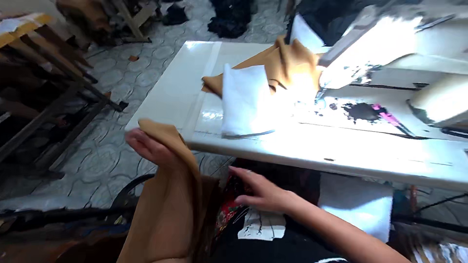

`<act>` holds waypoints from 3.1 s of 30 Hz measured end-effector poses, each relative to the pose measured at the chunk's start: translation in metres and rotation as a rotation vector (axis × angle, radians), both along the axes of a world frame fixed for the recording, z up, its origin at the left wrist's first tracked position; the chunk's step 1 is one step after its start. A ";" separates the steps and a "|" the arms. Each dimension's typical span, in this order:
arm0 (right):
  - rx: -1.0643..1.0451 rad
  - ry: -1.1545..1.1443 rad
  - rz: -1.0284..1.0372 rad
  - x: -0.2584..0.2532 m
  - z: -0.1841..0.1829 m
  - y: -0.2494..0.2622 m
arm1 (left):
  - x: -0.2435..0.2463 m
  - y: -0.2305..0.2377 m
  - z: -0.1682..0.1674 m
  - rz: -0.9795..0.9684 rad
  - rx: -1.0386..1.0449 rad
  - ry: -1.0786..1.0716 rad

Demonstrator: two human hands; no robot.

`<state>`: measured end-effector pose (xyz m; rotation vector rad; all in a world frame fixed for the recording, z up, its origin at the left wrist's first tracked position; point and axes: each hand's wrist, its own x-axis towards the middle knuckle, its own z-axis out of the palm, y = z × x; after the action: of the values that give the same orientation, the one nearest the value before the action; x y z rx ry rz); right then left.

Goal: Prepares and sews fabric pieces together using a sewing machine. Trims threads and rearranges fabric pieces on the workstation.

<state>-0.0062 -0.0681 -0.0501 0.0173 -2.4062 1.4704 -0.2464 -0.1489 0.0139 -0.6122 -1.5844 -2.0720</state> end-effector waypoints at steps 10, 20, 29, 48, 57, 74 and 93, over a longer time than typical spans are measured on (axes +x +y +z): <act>-0.823 0.013 -0.469 0.048 0.039 0.015 | 0.083 0.143 0.039 -0.786 -1.292 0.557; 0.495 0.064 -0.890 0.069 0.047 0.066 | 0.116 0.109 -0.003 -0.887 -1.630 0.603; 0.462 -0.539 -0.709 0.043 0.033 0.095 | 0.001 0.171 0.037 -0.448 -1.402 -0.056; 0.376 -0.537 -0.682 0.069 0.070 0.030 | 0.129 0.045 0.121 -1.089 -0.906 0.084; 0.497 -0.292 -0.890 0.061 0.015 0.019 | 0.114 0.111 0.011 -0.630 -1.241 0.760; 0.401 -0.050 -0.848 0.068 -0.006 0.001 | 0.110 0.185 -0.031 -0.890 -0.821 1.086; 0.392 -0.216 -0.642 0.073 -0.008 -0.006 | 0.111 0.150 -0.013 -0.849 -0.820 1.188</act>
<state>0.0663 -0.0740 -0.0577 -0.7788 -2.4789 0.7343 -0.1356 0.0012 0.0005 -2.5111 -1.3503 -0.7831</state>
